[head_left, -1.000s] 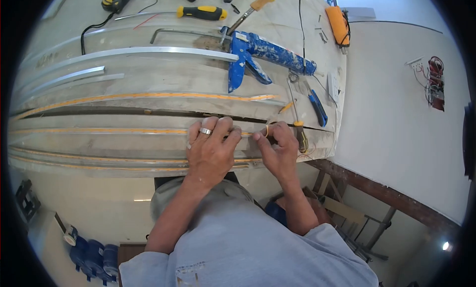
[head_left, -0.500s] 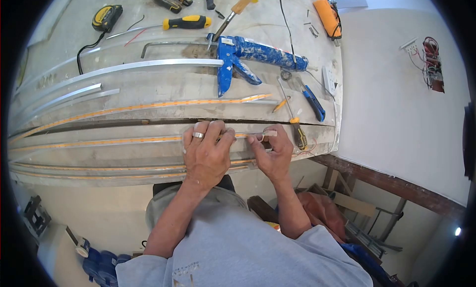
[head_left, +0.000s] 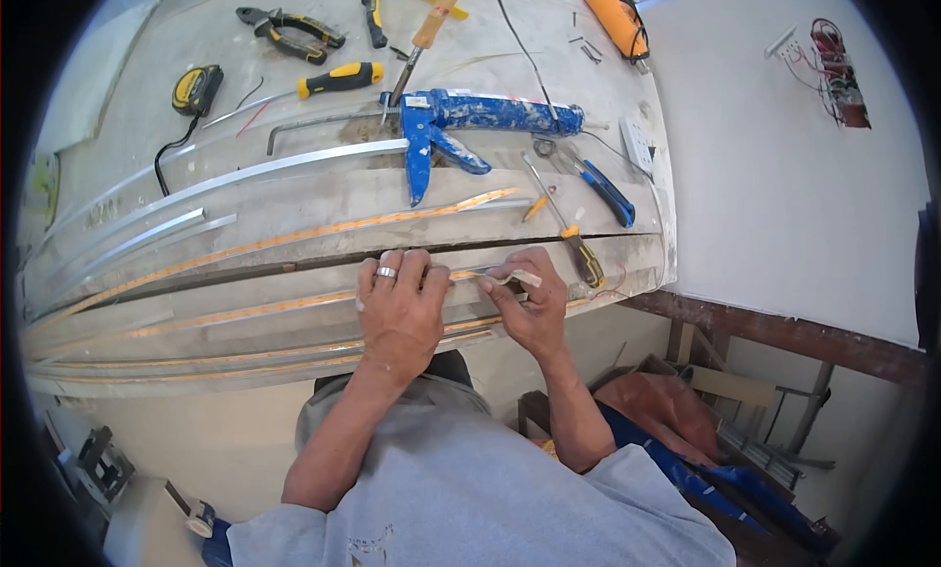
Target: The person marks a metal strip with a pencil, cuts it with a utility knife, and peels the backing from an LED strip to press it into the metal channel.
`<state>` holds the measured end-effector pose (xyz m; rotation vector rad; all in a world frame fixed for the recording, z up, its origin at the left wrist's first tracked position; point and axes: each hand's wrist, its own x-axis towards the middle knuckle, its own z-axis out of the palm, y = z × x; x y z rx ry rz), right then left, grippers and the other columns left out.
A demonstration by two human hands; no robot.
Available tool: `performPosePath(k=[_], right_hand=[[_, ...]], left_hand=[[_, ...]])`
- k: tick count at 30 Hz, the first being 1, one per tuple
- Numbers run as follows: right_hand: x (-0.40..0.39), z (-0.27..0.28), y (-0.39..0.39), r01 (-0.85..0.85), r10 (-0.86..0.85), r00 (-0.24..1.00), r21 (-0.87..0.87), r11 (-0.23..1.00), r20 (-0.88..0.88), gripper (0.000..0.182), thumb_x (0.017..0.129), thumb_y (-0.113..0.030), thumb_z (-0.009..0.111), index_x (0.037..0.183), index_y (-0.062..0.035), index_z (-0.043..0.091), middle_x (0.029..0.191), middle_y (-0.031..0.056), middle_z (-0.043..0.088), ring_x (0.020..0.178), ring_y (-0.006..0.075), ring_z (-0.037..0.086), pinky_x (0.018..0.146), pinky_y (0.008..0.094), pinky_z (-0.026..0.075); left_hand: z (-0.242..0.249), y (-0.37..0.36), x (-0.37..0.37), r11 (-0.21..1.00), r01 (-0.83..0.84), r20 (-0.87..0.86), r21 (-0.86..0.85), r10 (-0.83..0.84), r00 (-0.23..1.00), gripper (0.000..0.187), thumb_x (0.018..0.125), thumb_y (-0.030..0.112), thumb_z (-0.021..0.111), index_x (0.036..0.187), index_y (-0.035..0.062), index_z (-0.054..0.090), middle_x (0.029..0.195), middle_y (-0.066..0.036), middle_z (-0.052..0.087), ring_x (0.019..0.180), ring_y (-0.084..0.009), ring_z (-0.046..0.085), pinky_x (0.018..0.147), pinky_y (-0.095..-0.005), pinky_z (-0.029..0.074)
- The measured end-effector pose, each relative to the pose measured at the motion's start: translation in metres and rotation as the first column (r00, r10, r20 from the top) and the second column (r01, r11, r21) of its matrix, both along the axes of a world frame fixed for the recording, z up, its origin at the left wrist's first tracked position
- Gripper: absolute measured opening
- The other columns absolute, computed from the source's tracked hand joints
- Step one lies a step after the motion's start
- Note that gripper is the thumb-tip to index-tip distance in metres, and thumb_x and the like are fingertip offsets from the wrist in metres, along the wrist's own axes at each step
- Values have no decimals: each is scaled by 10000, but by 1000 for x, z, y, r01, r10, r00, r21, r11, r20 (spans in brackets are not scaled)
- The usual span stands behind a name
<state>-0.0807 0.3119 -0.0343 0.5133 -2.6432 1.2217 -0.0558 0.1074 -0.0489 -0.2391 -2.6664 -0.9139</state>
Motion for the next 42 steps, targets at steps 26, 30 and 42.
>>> performPosePath(k=[26, 30, 42], right_hand=[[-13, 50, -43, 77, -67, 995, 134, 988, -77, 235, 753, -113, 910, 858, -63, 705, 899, 101, 630, 815, 276, 630, 675, 377, 482], [-16, 50, -45, 193, -122, 954, 250, 949, -273, 282, 742, -188, 942, 899, -90, 729, 1015, 89, 687, 912, 284, 653, 765, 392, 510], [-25, 50, -36, 57, -60, 997, 75, 996, 51, 246, 759, -167, 913, 918, -64, 756, 990, 65, 736, 997, 314, 658, 859, 431, 535]], left_hand=[[49, -45, 0, 998, 45, 12, 32, -46, 999, 155, 872, 164, 820, 991, 133, 726, 996, -36, 661, 721, -262, 659, 662, -409, 476], [42, -52, -9, 991, 128, 101, 44, -132, 986, 154, 886, 150, 811, 1007, 122, 719, 1037, -68, 664, 742, -291, 672, 676, -429, 501], [45, -64, -95, 776, 118, 632, 620, -583, 510, 260, 960, 166, 670, 1110, -12, 787, 767, -80, 713, 704, -156, 673, 689, -347, 537]])
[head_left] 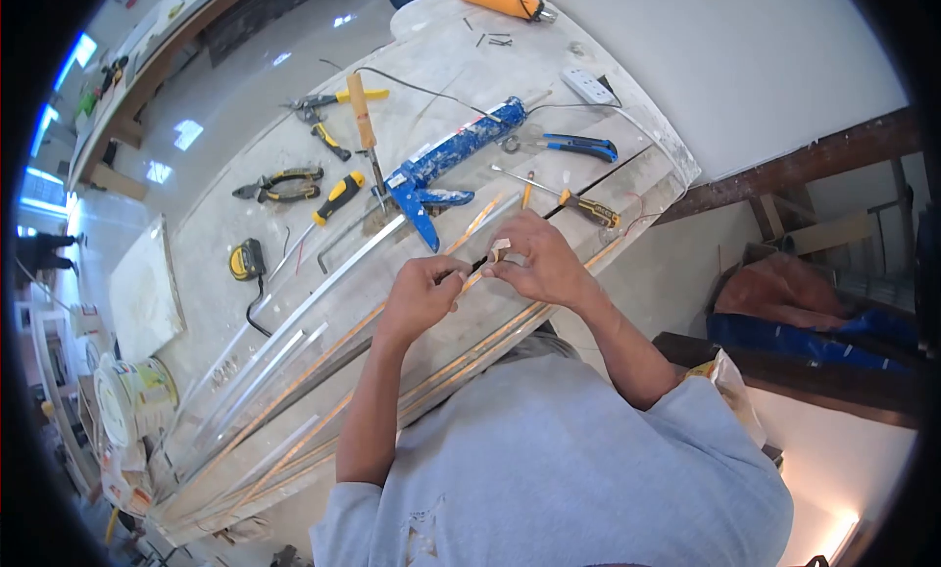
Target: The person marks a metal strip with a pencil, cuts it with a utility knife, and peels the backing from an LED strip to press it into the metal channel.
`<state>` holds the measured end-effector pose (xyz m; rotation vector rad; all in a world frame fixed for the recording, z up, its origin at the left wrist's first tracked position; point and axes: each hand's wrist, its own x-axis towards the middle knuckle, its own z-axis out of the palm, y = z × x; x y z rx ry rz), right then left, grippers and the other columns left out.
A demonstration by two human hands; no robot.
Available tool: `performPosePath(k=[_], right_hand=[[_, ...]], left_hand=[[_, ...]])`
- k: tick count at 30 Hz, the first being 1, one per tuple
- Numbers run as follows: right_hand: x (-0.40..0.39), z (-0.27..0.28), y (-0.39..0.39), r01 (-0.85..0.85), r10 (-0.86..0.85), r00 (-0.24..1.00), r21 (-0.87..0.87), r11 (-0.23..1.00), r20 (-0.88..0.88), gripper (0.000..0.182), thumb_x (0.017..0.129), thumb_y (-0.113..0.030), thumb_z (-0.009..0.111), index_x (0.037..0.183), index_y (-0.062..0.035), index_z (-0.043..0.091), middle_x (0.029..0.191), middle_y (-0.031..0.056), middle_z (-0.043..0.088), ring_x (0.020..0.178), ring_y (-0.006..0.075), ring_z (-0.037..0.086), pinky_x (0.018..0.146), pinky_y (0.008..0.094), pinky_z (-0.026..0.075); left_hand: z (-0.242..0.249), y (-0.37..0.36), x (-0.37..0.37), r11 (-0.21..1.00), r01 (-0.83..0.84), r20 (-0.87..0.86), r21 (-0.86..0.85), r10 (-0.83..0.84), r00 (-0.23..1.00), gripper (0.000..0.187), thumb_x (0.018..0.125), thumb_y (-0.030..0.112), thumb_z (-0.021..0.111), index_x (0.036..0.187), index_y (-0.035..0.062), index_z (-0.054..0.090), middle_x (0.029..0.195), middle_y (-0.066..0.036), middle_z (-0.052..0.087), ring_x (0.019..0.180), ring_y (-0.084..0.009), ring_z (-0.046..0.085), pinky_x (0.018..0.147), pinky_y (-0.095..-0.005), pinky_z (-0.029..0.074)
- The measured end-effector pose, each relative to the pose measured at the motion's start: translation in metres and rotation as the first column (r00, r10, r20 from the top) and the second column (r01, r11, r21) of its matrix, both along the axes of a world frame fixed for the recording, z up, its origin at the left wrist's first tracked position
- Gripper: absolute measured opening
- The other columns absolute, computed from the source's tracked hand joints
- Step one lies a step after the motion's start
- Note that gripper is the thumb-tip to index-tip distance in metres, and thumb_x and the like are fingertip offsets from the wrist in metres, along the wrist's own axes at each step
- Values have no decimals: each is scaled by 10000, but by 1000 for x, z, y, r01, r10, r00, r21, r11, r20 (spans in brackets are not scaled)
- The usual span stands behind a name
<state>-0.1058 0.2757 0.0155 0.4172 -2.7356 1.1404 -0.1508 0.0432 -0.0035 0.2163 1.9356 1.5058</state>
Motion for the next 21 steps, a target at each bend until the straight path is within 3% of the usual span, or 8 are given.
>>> performPosePath(k=[2, 9, 12, 15, 18, 21], right_hand=[[-3, 0, 1, -25, 24, 1000, -35, 999, -13, 239, 763, -167, 911, 917, -45, 775, 998, 75, 736, 1014, 312, 660, 882, 431, 542], [-8, 0, 5, 20, -20, 997, 2, 1000, 77, 253, 783, -175, 903, 945, -10, 799, 1122, 105, 723, 1099, 317, 651, 965, 416, 540], [-8, 3, 3, 64, -59, 982, -27, 998, 178, 224, 793, -164, 891, 923, -7, 798, 1159, 106, 718, 1146, 322, 638, 983, 410, 531], [-9, 1, 4, -11, 18, 997, -92, 996, 75, 253, 817, -212, 841, 896, 4, 736, 1052, 160, 684, 1102, 372, 620, 985, 461, 501], [-11, 4, 4, -38, 49, 993, -113, 993, 104, 227, 813, -193, 837, 863, -4, 722, 1088, 154, 697, 1133, 365, 621, 999, 463, 500], [-11, 5, 2, -30, 44, 994, -139, 990, 100, 155, 804, -132, 866, 845, -27, 759, 1164, 97, 734, 1157, 301, 643, 992, 426, 520]], left_hand=[[6, 1, -11, 991, 121, 28, -59, -119, 992, 291, 957, 192, 685, 1083, -50, 784, 766, -35, 671, 708, -119, 644, 663, -325, 517], [-3, 2, -28, 977, 215, 45, -6, -215, 976, 235, 947, 186, 714, 1020, -23, 793, 801, -4, 687, 709, -91, 613, 659, -287, 493], [0, 4, -28, 977, 214, 49, -4, -214, 976, 196, 934, 175, 716, 945, -14, 767, 781, 7, 667, 680, -91, 597, 651, -286, 482], [-1, 6, -26, 982, 185, 91, 26, -186, 978, 168, 918, 163, 712, 876, 2, 733, 769, 10, 655, 679, -84, 593, 638, -288, 479], [-3, 9, -22, 991, 122, 113, 54, -127, 985, 158, 903, 160, 708, 845, 13, 715, 760, 11, 648, 668, -79, 583, 627, -284, 475], [-12, 9, -19, 997, 79, 100, 19, -80, 992, 153, 901, 157, 702, 844, 14, 710, 754, 12, 643, 653, -80, 576, 613, -287, 477]])
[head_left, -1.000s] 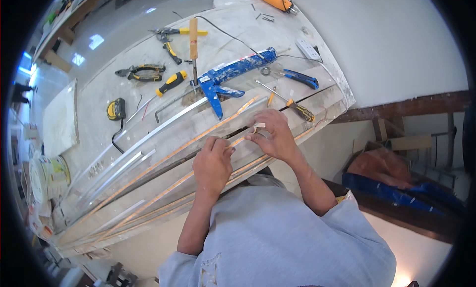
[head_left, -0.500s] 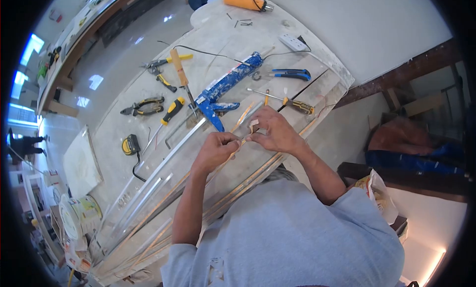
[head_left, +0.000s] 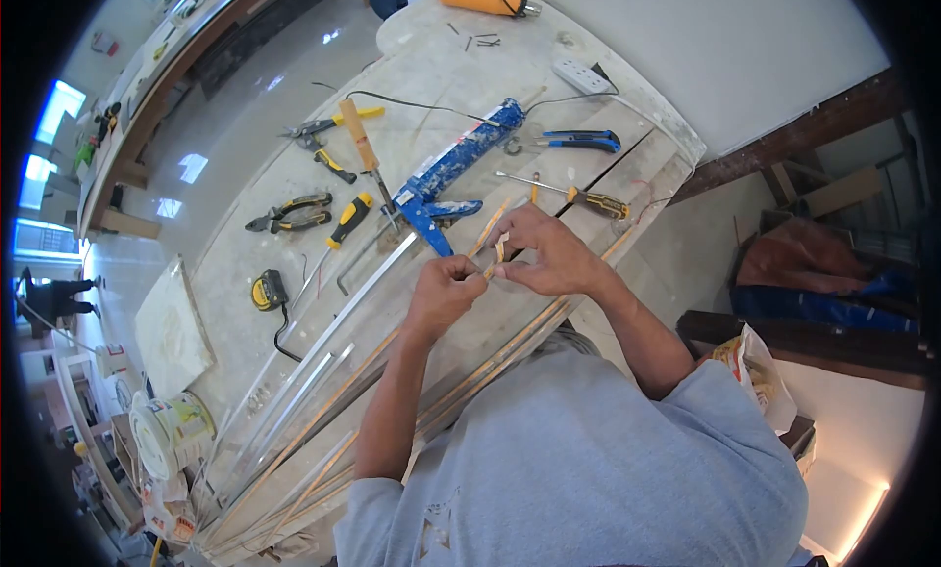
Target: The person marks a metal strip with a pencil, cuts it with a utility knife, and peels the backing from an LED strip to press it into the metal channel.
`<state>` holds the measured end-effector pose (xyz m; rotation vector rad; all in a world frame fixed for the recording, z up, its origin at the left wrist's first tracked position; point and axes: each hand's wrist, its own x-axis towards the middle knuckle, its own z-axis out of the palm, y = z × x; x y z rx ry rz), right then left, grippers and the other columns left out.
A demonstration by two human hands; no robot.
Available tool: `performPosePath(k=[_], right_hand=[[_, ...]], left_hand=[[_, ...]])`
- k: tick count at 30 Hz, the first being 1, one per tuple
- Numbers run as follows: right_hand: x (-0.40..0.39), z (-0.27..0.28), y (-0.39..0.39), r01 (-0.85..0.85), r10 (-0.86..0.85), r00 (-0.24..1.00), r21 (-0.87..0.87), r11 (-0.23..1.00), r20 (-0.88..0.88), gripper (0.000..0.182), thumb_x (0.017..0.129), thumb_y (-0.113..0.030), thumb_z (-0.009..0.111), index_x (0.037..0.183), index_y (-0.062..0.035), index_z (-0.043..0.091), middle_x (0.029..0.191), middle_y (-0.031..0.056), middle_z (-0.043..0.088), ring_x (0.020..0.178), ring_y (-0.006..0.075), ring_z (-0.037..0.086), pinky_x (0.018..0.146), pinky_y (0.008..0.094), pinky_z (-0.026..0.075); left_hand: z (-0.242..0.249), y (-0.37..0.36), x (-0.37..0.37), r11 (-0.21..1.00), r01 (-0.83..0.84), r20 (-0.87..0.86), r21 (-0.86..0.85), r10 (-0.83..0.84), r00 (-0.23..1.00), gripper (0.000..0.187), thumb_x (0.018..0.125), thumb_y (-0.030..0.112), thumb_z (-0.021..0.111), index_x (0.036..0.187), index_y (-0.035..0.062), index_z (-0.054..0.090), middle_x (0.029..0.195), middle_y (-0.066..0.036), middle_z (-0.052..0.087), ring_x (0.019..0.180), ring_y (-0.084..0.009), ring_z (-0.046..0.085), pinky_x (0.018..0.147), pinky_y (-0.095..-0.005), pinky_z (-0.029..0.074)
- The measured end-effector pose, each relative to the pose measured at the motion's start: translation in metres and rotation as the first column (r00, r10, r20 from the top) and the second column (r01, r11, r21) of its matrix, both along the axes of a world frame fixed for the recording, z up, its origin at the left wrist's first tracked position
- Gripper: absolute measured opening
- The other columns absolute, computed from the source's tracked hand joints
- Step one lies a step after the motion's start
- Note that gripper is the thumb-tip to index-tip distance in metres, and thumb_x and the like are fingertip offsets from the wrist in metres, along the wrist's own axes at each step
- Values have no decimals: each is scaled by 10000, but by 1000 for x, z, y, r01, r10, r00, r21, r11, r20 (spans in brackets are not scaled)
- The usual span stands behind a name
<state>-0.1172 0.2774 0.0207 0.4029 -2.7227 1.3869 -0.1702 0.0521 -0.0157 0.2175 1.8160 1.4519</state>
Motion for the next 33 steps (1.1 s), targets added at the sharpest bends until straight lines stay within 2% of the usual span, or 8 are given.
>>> performPosePath(k=[3, 6, 8, 11, 18, 23, 29, 33], right_hand=[[-1, -3, 1, -28, 28, 1000, 9, 1000, 2, 155, 800, -124, 862, 845, -25, 752, 1162, 95, 734, 1156, 300, 645, 977, 424, 526], [0, -8, 2, 25, -25, 1000, -19, 1000, 0, 158, 797, -116, 858, 843, -18, 744, 1166, 95, 732, 1156, 299, 647, 959, 424, 535], [0, -9, 4, 37, -37, 999, 10, 999, 22, 154, 799, -110, 852, 840, -10, 743, 1163, 98, 733, 1151, 300, 648, 940, 416, 543], [-1, -16, 7, 80, -81, 993, 13, 997, 83, 156, 808, -104, 846, 883, -2, 754, 1191, 109, 724, 1179, 297, 646, 964, 414, 544], [8, -9, 25, 158, -157, 987, 102, 982, -24, 301, 817, -79, 838, 1099, -5, 763, 1324, 134, 690, 1269, 288, 637, 1060, 415, 527], [20, 12, 31, 334, -334, 942, 83, 939, -21, 467, 823, -88, 844, 1268, -18, 717, 1344, 145, 686, 1273, 317, 648, 1107, 407, 495], [31, 20, 29, 320, -306, 947, 206, 925, -100, 505, 850, -112, 828, 1332, -37, 699, 1317, 170, 699, 1292, 341, 640, 1135, 432, 476], [32, 12, 30, 274, -266, 961, 144, 951, -79, 509, 830, -122, 835, 1313, -38, 699, 1302, 176, 688, 1229, 352, 655, 1074, 431, 513]], left_hand=[[-3, -1, 1, 998, 33, -139, -56, -41, 989, 158, 909, 153, 698, 847, 8, 712, 743, 13, 634, 640, -79, 574, 610, -288, 483], [10, -4, 4, 997, 20, -73, -70, -25, 997, 169, 939, 154, 700, 926, -13, 725, 776, 1, 654, 637, -89, 602, 607, -288, 495], [9, -12, 5, 996, 22, 112, 89, -32, 993, 217, 967, 153, 714, 1066, -39, 733, 834, -18, 691, 644, -108, 638, 612, -283, 510], [1, -20, 6, 987, 34, 180, 159, -63, 982, 285, 972, 143, 734, 1181, -50, 721, 884, -36, 719, 652, -117, 656, 605, -279, 512], [-2, -19, 12, 984, -36, 174, 176, 5, 985, 272, 923, 63, 721, 1171, -48, 739, 895, -36, 713, 642, -102, 627, 591, -267, 501], [0, -20, 11, 991, 21, 153, 132, -42, 987, 239, 922, 60, 712, 1130, -51, 751, 836, -25, 696, 644, -93, 623, 582, -274, 477], [-1, -20, 9, 993, 44, 166, 105, -61, 984, 217, 945, 62, 672, 1115, -37, 765, 808, -21, 688, 624, -96, 611, 581, -277, 467], [-5, -22, 7, 993, 48, 189, 108, -68, 980, 243, 958, 51, 688, 1170, -47, 755, 832, -33, 715, 627, -107, 629, 576, -280, 465]])
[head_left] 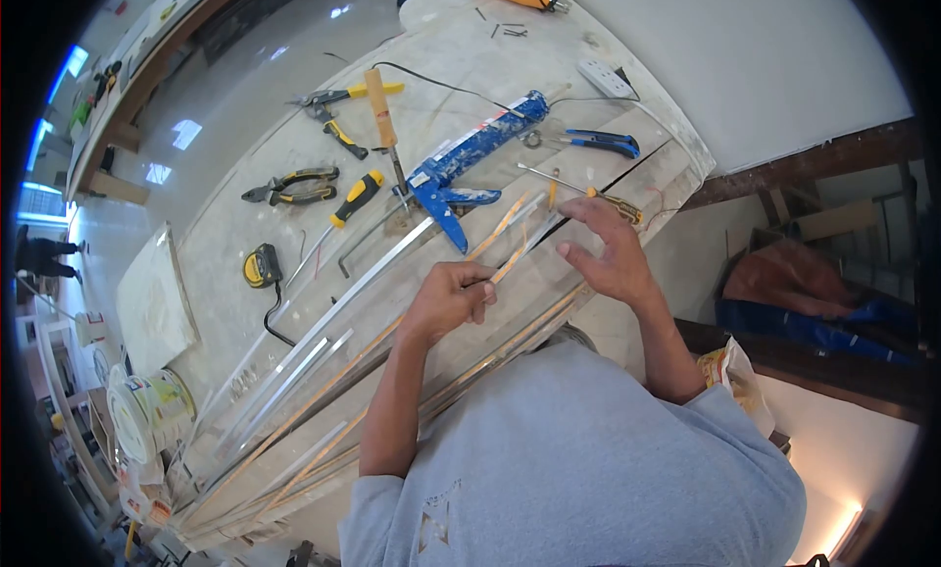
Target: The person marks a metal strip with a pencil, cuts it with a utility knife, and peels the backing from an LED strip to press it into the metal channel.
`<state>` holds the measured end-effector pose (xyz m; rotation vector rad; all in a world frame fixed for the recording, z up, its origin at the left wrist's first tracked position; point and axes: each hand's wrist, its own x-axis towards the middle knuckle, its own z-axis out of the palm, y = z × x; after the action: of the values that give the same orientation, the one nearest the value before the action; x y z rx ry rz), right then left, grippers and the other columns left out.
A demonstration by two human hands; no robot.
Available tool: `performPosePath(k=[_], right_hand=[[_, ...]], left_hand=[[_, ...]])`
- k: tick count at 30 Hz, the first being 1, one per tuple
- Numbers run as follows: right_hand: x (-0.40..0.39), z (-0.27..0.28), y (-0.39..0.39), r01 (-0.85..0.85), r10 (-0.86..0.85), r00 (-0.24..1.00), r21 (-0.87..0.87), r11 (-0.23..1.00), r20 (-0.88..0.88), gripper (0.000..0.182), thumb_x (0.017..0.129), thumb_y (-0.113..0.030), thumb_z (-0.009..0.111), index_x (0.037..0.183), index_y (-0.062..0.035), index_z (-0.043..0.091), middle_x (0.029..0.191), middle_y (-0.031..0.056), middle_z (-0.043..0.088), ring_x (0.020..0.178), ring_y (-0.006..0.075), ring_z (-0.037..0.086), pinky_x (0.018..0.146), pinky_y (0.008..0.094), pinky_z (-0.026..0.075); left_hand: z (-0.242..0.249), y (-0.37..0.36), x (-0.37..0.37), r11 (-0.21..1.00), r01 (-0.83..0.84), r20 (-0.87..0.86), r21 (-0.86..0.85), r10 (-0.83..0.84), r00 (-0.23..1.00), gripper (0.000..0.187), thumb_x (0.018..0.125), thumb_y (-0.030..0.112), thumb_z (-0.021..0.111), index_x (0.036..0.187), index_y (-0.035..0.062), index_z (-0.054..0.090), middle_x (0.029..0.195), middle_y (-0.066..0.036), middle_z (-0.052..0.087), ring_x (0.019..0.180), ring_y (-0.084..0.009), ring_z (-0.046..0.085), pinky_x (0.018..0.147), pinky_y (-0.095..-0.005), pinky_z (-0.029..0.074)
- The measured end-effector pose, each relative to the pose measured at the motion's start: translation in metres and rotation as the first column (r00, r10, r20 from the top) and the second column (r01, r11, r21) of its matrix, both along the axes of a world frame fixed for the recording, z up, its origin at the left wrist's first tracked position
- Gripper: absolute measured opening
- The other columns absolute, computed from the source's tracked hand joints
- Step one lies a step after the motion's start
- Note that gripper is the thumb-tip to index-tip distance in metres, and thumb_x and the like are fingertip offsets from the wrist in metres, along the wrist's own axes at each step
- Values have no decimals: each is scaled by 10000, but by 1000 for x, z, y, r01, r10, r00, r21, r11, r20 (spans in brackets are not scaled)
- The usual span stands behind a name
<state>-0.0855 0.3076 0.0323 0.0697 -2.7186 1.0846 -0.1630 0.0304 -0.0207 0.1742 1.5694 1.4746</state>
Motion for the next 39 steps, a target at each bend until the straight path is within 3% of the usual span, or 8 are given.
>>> performPosePath(k=[9, 12, 14, 17, 21, 24, 29, 39], right_hand=[[2, -6, -11, -10, 15, 993, -51, 999, 116, 446, 850, -104, 819, 1275, -19, 710, 1298, 164, 701, 1254, 337, 652, 1096, 416, 501], [-1, -7, -21, 15, -10, 991, -35, 999, 136, 511, 827, -102, 837, 1313, -52, 689, 1368, 156, 618, 1305, 359, 579, 1107, 441, 475], [-5, -2, -30, 7, 0, 999, 180, 984, -36, 579, 819, -98, 842, 1367, -85, 655, 1431, 143, 560, 1389, 371, 484, 1158, 479, 414], [-15, 5, -32, -181, 187, 982, 273, 945, 4, 608, 841, -129, 828, 1408, -89, 614, 1480, 153, 551, 1442, 396, 442, 1217, 517, 345], [-29, -6, -30, -233, 238, 971, 293, 928, 18, 590, 863, -142, 817, 1411, -74, 610, 1466, 153, 563, 1423, 395, 467, 1207, 509, 367], [-35, -19, -21, -214, 205, 976, 200, 956, 67, 548, 875, -153, 811, 1384, -61, 628, 1441, 155, 591, 1399, 390, 500, 1193, 500, 389], [-39, -26, -13, -241, 238, 970, 189, 952, 39, 378, 898, -158, 796, 1245, -39, 703, 1350, 147, 637, 1309, 374, 556, 1116, 480, 439], [-38, -28, -12, -282, 267, 958, 179, 943, 104, 343, 925, -142, 757, 1241, -21, 706, 1363, 175, 636, 1303, 381, 559, 1121, 464, 435]], left_hand=[[0, -1, -1, 1000, 18, -6, 25, -18, 1000, 224, 958, 65, 707, 1159, -18, 763, 816, -17, 703, 622, -99, 634, 560, -274, 474], [-1, -1, -1, 999, 16, -3, 30, -16, 1000, 212, 960, 60, 705, 1150, -18, 761, 817, -17, 702, 618, -98, 636, 553, -271, 475], [0, -2, -1, 998, 27, 3, 51, -27, 1000, 210, 967, 54, 695, 1153, -21, 759, 817, -17, 701, 616, -101, 639, 548, -271, 478], [-5, -3, -1, 997, 48, -18, 52, -48, 999, 210, 979, 53, 684, 1160, -24, 758, 824, -23, 708, 612, -105, 641, 545, -278, 481], [-7, -3, -1, 997, 46, -8, 57, -45, 999, 220, 991, 54, 675, 1179, -25, 758, 830, -28, 715, 610, -107, 640, 544, -282, 483], [-6, -4, -1, 998, 47, -7, 52, -46, 999, 231, 997, 54, 670, 1195, -28, 756, 831, -32, 720, 611, -107, 641, 544, -284, 484], [-5, -3, -1, 998, 35, 23, 45, -36, 999, 234, 998, 45, 661, 1197, -38, 751, 831, -43, 724, 606, -111, 642, 542, -287, 484], [-7, -3, -2, 997, 37, 31, 65, -39, 999, 174, 993, 34, 647, 1104, -49, 752, 818, -48, 718, 595, -113, 646, 544, -290, 494]])
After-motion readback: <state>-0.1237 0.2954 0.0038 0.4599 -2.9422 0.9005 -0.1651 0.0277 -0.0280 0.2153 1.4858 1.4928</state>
